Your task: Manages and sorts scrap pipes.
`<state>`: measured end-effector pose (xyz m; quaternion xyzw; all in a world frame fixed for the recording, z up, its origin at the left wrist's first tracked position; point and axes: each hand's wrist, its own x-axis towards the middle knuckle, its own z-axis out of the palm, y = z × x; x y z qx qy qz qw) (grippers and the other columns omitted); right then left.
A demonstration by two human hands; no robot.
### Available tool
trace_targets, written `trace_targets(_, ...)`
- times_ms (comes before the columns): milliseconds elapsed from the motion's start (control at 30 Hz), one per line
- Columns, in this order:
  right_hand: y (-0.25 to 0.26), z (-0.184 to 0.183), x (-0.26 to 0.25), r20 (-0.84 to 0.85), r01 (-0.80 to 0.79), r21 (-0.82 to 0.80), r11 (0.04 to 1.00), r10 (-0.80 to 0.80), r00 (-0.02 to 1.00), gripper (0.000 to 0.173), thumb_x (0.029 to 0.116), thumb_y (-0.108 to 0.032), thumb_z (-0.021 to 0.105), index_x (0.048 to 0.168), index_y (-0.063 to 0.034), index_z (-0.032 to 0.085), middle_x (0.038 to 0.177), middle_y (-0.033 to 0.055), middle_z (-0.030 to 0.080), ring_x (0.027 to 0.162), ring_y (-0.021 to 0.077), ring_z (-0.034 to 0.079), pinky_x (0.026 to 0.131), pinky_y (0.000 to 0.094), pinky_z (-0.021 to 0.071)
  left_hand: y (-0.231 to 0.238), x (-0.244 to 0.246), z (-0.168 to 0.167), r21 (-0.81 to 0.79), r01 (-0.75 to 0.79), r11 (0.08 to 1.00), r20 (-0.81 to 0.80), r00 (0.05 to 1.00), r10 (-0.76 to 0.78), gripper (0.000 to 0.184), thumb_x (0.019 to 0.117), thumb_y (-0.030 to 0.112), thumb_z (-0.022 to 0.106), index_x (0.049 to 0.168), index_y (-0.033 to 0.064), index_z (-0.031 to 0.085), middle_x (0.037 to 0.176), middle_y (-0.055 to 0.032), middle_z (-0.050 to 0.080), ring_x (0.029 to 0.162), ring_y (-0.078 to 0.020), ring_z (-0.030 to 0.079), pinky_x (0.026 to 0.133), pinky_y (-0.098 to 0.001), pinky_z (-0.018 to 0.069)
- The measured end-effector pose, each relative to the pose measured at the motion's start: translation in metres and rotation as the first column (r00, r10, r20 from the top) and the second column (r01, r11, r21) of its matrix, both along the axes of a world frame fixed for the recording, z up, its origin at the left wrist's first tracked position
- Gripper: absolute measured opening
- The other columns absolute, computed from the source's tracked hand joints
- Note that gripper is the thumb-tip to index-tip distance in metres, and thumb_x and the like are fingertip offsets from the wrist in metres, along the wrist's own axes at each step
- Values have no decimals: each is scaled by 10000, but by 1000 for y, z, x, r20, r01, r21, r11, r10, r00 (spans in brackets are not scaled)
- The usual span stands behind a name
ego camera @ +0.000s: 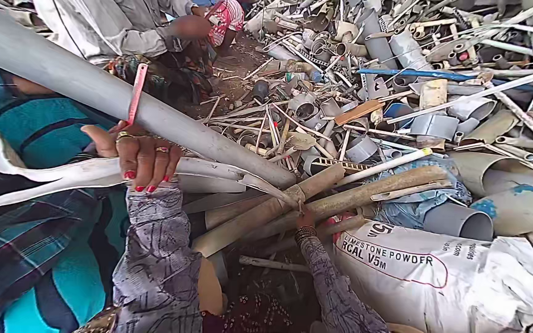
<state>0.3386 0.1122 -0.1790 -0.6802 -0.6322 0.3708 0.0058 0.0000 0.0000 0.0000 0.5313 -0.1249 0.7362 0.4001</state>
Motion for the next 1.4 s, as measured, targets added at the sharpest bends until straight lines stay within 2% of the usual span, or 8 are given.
trace_targets(167, -39, 18, -40, -240, 64, 315, 947, 14, 971, 464, 1074, -49, 421, 1537, -20, 438, 1040, 326, 710, 915, 492, 693, 876, 603, 503, 3, -4, -10, -69, -144, 987, 51, 988, 148, 747, 1090, 502, 171, 642, 111, 623, 534, 16, 585, 535, -115, 626, 599, -305, 545)
trace_targets(333, -15, -23, -10, -119, 205, 75, 976, -195, 973, 524, 1069, -55, 455, 1583, -60, 354, 1480, 259, 531, 1306, 437, 568, 1100, 553, 415, -3, -4, -3, -127, -159, 979, 50, 985, 166, 714, 1096, 472, 233, 649, 115, 659, 527, 26, 599, 520, -92, 630, 566, -272, 547)
trace_targets(500, -30, 7, -29, -213, 19, 257, 966, 37, 976, 458, 1087, -70, 412, 1542, -9, 422, 1097, 316, 704, 975, 466, 693, 941, 570, 498, 2, -8, -11, -117, -135, 984, 101, 984, 147, 750, 1092, 503, 171, 679, 100, 650, 547, -7, 605, 529, -129, 635, 547, -305, 536)
trace_targets(667, -3, -18, 2, -21, 90, 8, 996, -90, 996, 514, 1100, -105, 392, 1608, -91, 310, 1426, 268, 574, 1308, 425, 571, 1109, 535, 416, -1, -6, -7, -159, -169, 973, 129, 973, 190, 774, 1089, 512, 140, 624, 109, 608, 497, 1, 555, 478, -116, 591, 501, -281, 499)
trace_targets(833, -17, 17, -19, -116, -114, 146, 983, 131, 985, 477, 1100, -97, 386, 1576, -65, 381, 1199, 311, 681, 1093, 458, 674, 1004, 556, 476, 0, -10, -8, -184, -177, 967, 101, 975, 198, 721, 1089, 498, 203, 620, 138, 616, 490, 35, 541, 468, -87, 569, 493, -265, 487)
trace_targets(1000, 10, 8, -4, 29, -95, -1, 995, 95, 995, 468, 1108, -110, 376, 1572, -47, 373, 1447, 282, 549, 1343, 427, 541, 1137, 532, 389, -2, -13, -5, -259, -218, 941, 119, 960, 255, 729, 1092, 503, 194, 602, 146, 599, 468, 32, 522, 439, -91, 550, 476, -273, 481)
trace_targets(1133, -28, 31, -38, -132, -109, 168, 980, 132, 982, 478, 1104, -109, 376, 1580, -68, 376, 1176, 304, 692, 1076, 467, 678, 983, 577, 479, -2, 0, 8, -426, -426, 798, 84, 860, 504, 703, 1104, 425, 106, 598, 199, 538, 443, 66, 473, 403, -47, 486, 433, -219, 427)
trace_targets(1400, -11, -20, -17, 33, 243, -38, 969, -242, 970, 519, 1101, -132, 422, 1604, -74, 307, 1391, 277, 596, 1288, 418, 590, 1085, 530, 438, -3, 2, 18, -591, -550, 590, 4, 729, 684, 713, 1096, 391, -10, 599, 226, 474, 438, 91, 438, 398, -35, 445, 436, -202, 407)
